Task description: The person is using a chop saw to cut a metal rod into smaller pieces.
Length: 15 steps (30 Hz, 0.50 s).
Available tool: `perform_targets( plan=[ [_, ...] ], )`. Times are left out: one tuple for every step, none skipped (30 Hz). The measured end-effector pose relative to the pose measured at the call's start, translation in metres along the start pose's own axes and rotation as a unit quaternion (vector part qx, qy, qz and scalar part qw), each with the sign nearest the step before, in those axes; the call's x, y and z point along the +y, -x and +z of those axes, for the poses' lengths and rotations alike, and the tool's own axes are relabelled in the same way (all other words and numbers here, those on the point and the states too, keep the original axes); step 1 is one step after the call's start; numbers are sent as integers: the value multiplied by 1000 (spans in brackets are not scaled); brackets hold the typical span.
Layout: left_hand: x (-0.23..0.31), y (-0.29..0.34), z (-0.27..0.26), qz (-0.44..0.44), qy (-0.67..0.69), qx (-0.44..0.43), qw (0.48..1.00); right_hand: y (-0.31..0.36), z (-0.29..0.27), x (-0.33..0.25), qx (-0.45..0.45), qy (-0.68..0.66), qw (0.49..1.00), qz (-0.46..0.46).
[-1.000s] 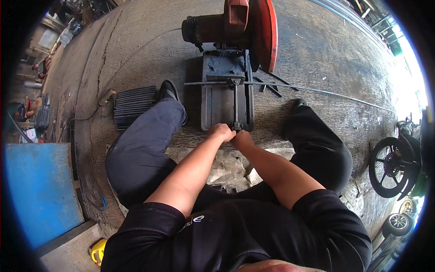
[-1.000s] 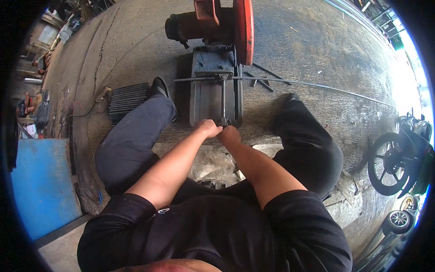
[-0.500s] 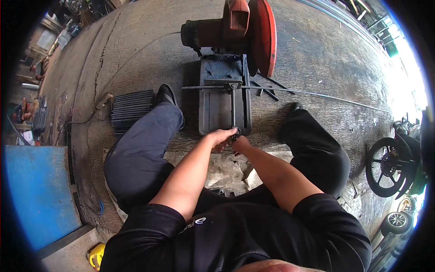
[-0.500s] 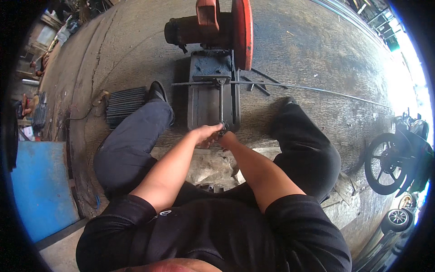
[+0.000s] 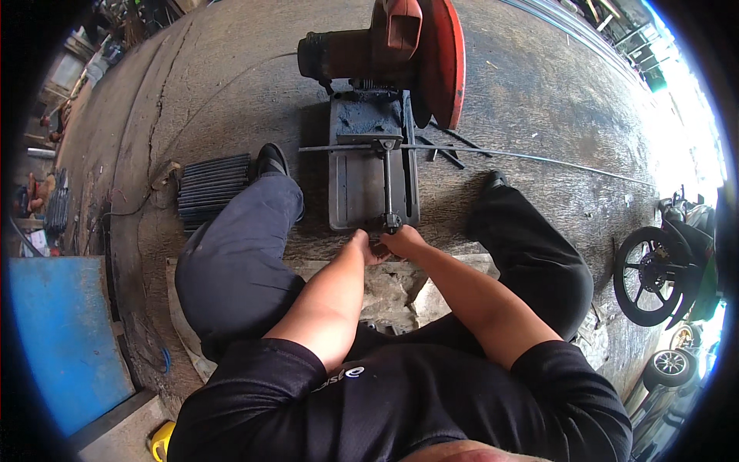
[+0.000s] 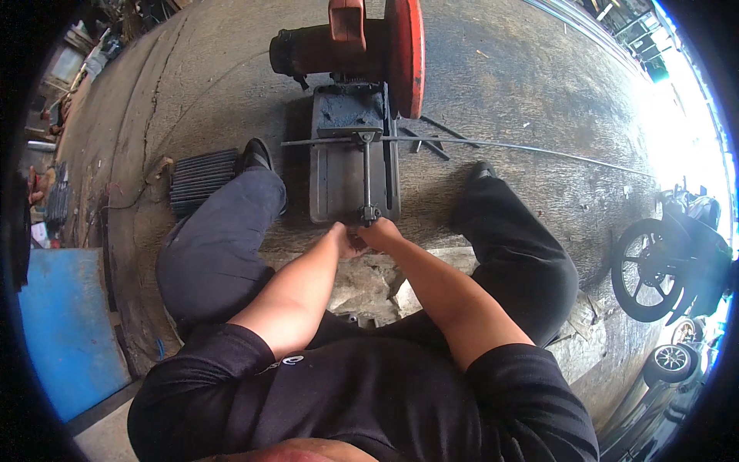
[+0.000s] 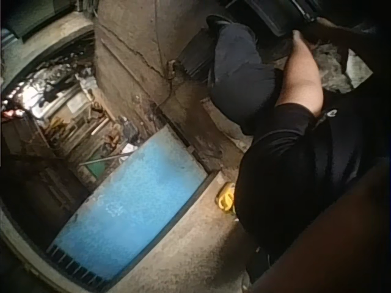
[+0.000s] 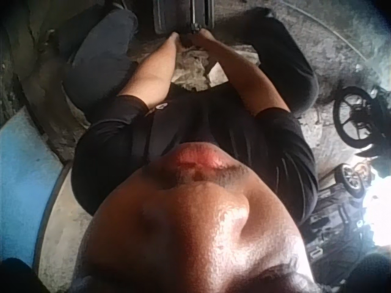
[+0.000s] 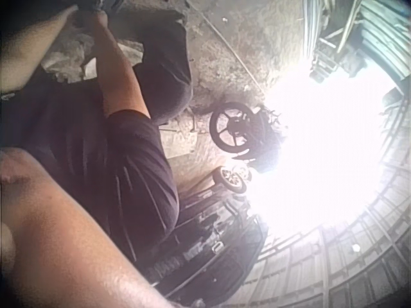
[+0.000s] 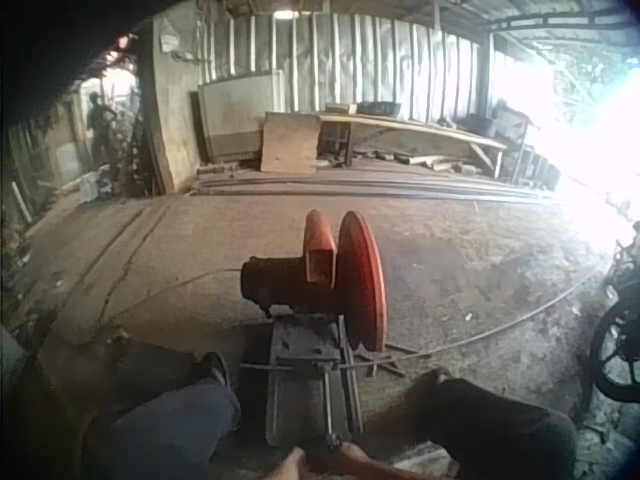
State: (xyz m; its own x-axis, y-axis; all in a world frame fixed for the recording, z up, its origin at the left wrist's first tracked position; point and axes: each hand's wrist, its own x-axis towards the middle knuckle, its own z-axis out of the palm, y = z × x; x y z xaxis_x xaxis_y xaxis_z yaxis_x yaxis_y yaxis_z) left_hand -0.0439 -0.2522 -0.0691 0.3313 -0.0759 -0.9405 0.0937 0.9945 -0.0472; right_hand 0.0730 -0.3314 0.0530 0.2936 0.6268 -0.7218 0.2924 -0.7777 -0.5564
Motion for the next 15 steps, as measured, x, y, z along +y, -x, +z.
perform_targets(
  plan=[
    [-3, 1, 2, -5, 8, 10, 1000, 0, -1, 1, -9, -15, 1000, -2],
    [-8, 1, 3, -8, 15, 25, 1000, 1, -2, 1, -16, -34, 999, -4],
    [-11, 1, 5, -13, 11, 22, 1000, 1, -3, 0, -15, -37, 999, -2],
    [-16, -1, 7, -21, 24, -68, 997, 1, -4, 0, -12, -19, 1000, 3],
    [-20, -5, 9, -31, 43, -131, 990, 1, -5, -1, -5, 5, 1000, 17],
    [-23, -9, 11, -32, 39, -156, 986, 2, -7, -1, -10, -1, 1000, 12],
    [-25, -14, 13, 0, 100, -101, 990, 2, -7, -1, 1, 27, 1000, -4],
    [-27, -20, 13, 42, 156, -68, 985, 2, -8, 0, 10, 55, 998, -21],
    [-29, -25, 13, 32, 157, -43, 986, 1, -8, 1, 9, 52, 998, -19],
    [-32, -32, 14, 30, 192, -26, 981, -1, -8, 3, -6, 38, 999, -10],
    [-34, -38, 15, 27, 231, 1, 973, -4, -8, 6, -20, 20, 1000, -8],
    [-36, -45, 19, 27, 226, -8, 974, -7, -8, 10, -22, 22, 1000, 0],
    [-38, -52, 25, 102, 219, -30, 970, -11, -9, 15, -14, 20, 1000, -15],
    [-41, -56, 29, 169, 206, -47, 963, -14, -9, 20, -5, 18, 999, -32],
    [-43, -59, 34, 173, 208, -50, 961, -18, -11, 26, -8, 14, 999, -28]
  ],
)
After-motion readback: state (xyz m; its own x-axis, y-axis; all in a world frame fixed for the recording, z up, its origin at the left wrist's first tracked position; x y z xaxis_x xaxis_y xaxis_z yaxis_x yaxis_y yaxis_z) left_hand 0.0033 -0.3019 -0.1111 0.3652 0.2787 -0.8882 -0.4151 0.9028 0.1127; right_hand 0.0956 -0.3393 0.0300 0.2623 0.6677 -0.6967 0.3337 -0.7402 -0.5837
